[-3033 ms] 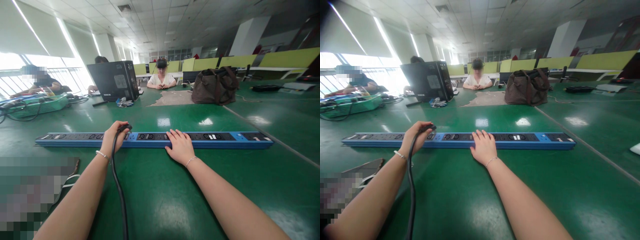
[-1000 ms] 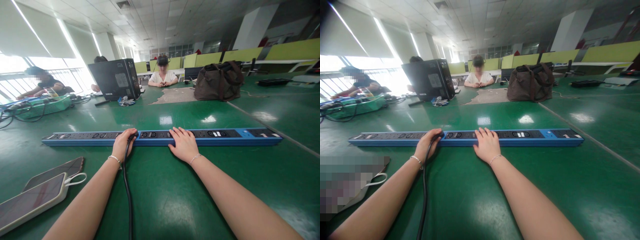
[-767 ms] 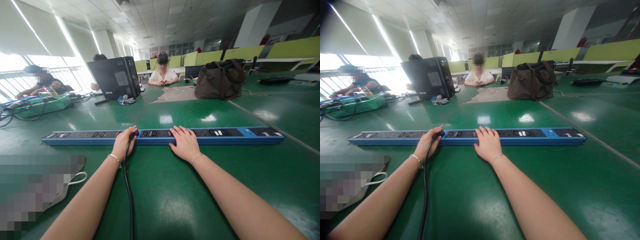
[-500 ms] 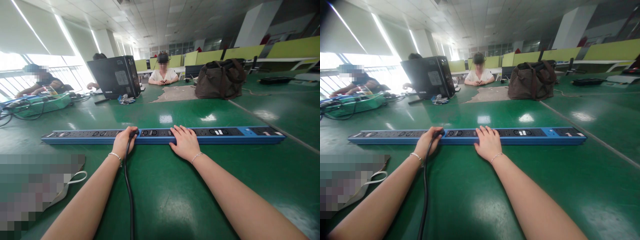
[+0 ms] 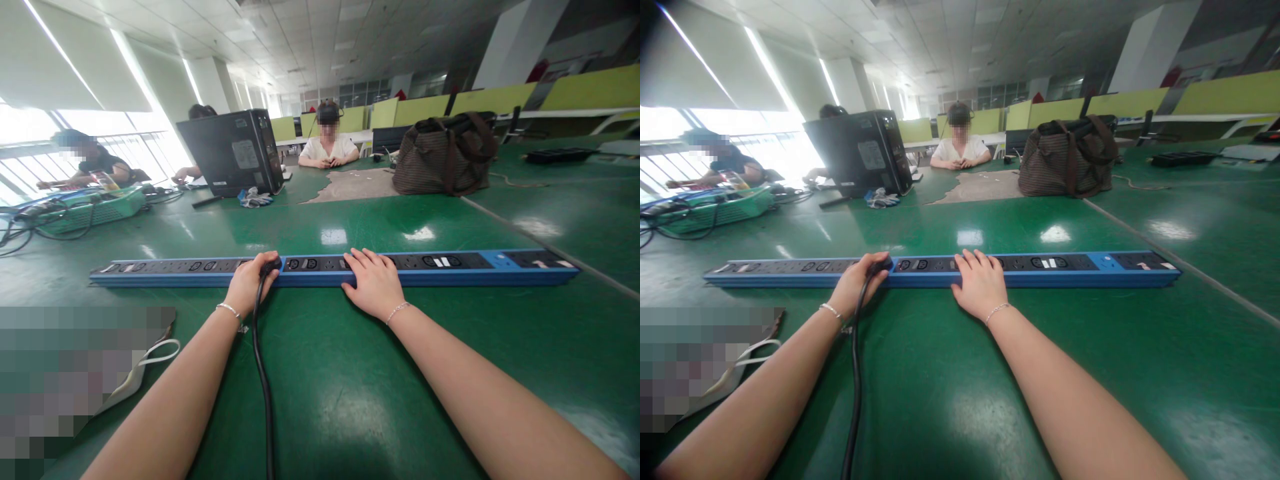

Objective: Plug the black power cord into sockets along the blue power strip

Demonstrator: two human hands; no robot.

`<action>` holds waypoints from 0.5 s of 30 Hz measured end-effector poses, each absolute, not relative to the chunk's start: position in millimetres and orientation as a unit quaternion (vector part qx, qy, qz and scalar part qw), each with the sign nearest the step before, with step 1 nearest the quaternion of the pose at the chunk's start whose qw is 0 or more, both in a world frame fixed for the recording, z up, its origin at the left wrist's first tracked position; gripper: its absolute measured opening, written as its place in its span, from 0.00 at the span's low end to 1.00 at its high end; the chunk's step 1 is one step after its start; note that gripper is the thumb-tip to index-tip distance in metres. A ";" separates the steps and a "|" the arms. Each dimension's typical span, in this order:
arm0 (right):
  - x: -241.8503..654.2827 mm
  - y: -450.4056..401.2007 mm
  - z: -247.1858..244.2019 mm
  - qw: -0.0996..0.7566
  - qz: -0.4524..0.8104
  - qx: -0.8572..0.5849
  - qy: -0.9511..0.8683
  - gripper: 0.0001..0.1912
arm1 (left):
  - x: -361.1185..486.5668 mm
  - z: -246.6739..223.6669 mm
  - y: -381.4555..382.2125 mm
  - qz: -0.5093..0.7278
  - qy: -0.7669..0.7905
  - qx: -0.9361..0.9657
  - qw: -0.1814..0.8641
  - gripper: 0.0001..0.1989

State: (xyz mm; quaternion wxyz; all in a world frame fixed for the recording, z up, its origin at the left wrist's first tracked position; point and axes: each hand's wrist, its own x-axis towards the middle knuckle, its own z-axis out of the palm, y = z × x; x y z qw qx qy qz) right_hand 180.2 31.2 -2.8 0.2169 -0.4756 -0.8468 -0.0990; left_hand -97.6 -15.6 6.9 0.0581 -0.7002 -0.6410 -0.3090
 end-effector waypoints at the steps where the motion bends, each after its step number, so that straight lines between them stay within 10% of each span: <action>1: 180.2 31.2 -2.7 0.217 -0.099 -0.476 -0.847 0.29 | -97.5 6.9 -16.2 -0.310 -0.639 -0.702 0.056 0.18; 15: 180.7 30.5 -2.0 0.215 -0.093 -0.476 -0.847 0.29 | -94.0 1.8 -11.2 -0.332 -0.641 -0.686 0.088 0.14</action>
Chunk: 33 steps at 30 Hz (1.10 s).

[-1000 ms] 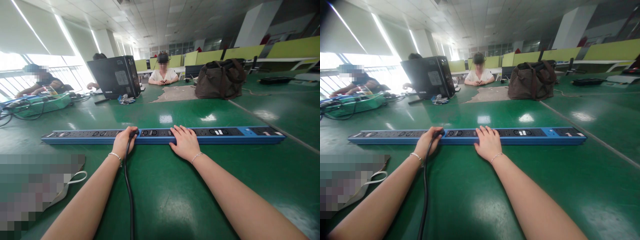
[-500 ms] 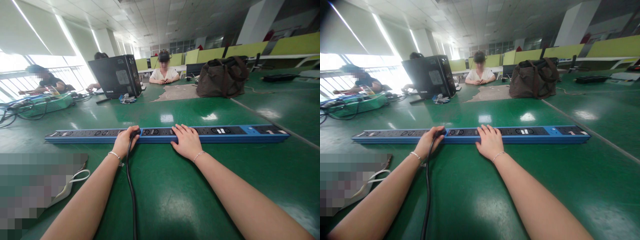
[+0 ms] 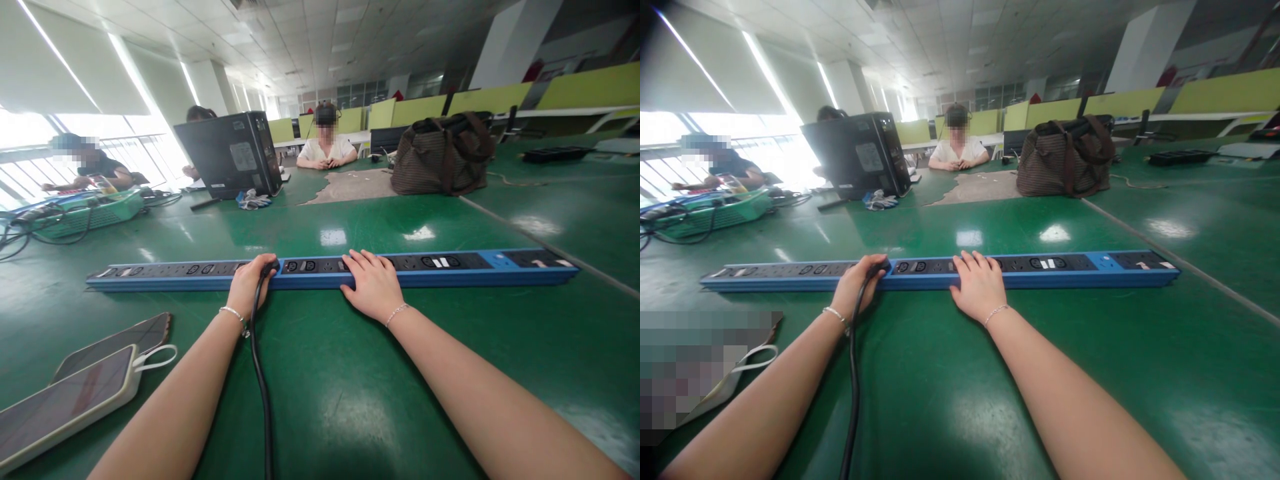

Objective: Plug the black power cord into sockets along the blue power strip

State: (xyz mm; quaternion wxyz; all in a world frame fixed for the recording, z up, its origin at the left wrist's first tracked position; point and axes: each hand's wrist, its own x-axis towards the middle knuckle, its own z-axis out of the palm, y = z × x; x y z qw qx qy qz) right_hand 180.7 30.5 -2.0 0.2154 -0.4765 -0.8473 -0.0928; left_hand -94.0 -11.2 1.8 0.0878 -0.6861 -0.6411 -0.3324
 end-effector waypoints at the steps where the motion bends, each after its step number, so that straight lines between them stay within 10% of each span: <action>1: 180.9 30.5 -2.0 0.216 -0.094 -0.476 -0.847 0.29 | -94.3 1.3 -11.1 -0.333 -0.639 -0.687 0.088 0.14; 17: 180.1 30.7 -3.2 0.221 -0.095 -0.475 -0.846 0.29 | -79.1 10.8 -16.3 -0.509 -0.634 -0.583 -0.013 0.14; 33: 178.8 29.6 -0.1 0.226 -0.075 -0.475 -0.847 0.30 | 7.4 26.7 7.0 -0.331 -0.629 -0.703 0.014 0.15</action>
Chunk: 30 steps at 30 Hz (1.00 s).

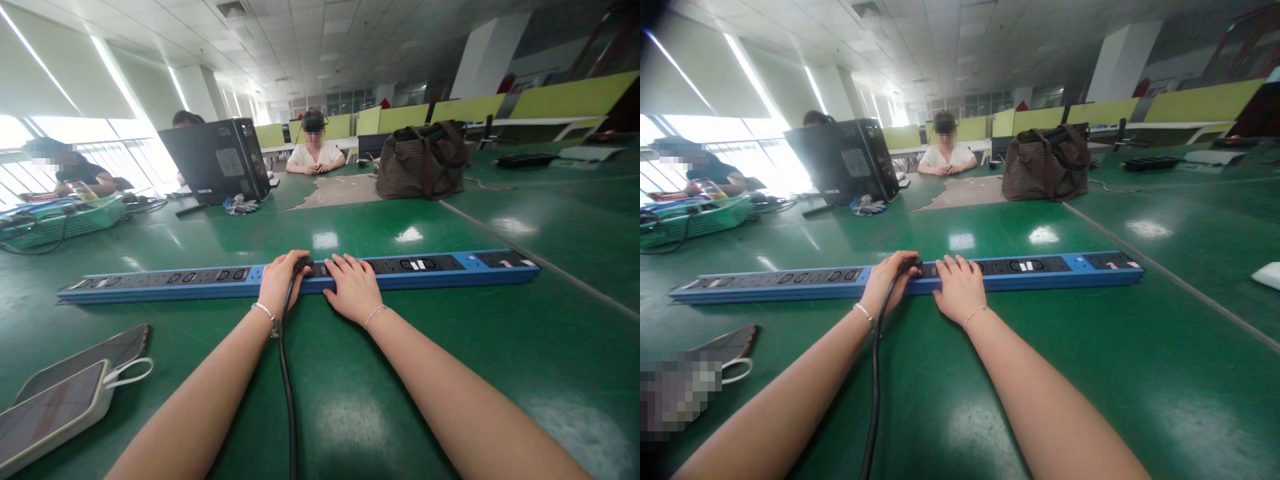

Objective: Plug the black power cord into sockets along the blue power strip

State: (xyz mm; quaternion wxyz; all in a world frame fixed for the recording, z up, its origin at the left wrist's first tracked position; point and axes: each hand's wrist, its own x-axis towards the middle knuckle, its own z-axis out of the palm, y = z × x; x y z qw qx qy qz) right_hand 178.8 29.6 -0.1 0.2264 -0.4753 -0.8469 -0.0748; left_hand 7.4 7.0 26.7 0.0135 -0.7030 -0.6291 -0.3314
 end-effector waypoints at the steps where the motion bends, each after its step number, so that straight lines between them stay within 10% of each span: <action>1: 178.8 29.4 0.0 0.228 -0.073 -0.475 -0.847 0.30 | 9.1 27.1 7.2 -0.323 -0.634 -0.702 0.023 0.15; 30: 178.6 29.9 -1.7 0.236 -0.070 -0.473 -0.846 0.30 | 11.1 19.4 7.2 -0.251 -0.595 -0.750 0.146 0.14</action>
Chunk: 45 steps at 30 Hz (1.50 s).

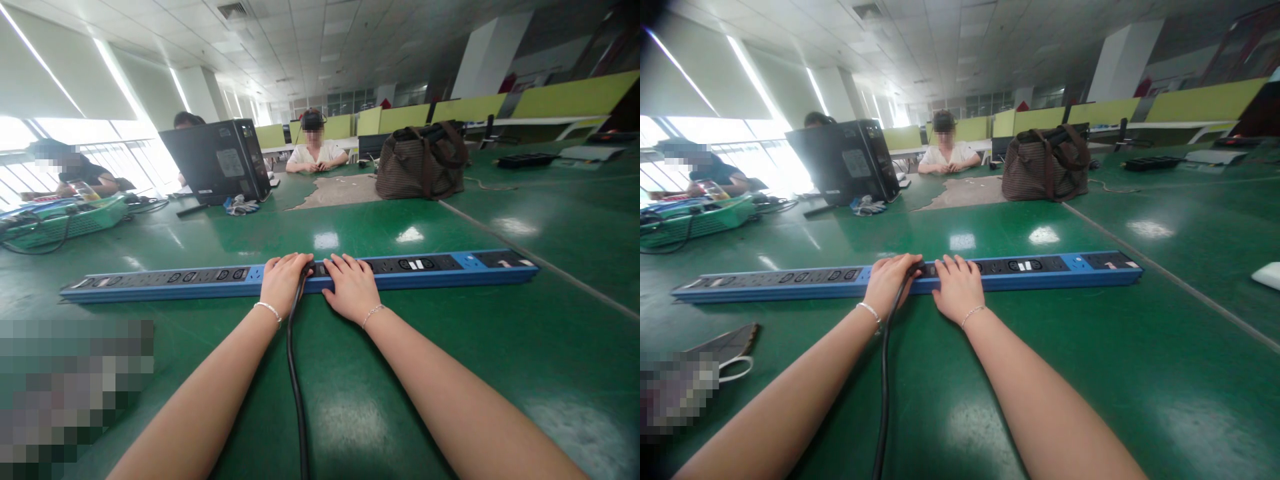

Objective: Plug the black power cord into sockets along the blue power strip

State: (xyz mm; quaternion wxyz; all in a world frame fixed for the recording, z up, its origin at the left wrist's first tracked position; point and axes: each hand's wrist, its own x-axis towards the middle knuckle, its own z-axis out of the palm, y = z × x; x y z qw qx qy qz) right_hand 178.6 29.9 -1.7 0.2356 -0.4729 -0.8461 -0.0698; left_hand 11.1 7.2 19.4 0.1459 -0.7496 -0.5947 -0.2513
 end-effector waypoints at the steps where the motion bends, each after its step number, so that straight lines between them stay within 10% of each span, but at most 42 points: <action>1: 178.7 29.6 -1.8 0.236 -0.070 -0.473 -0.846 0.30 | 10.8 18.1 7.1 -0.252 -0.594 -0.750 0.147 0.14; 45: 176.6 27.9 -0.8 0.240 -0.067 -0.479 -0.842 0.30 | 10.2 27.3 3.5 -0.158 -0.552 -0.798 0.185 0.18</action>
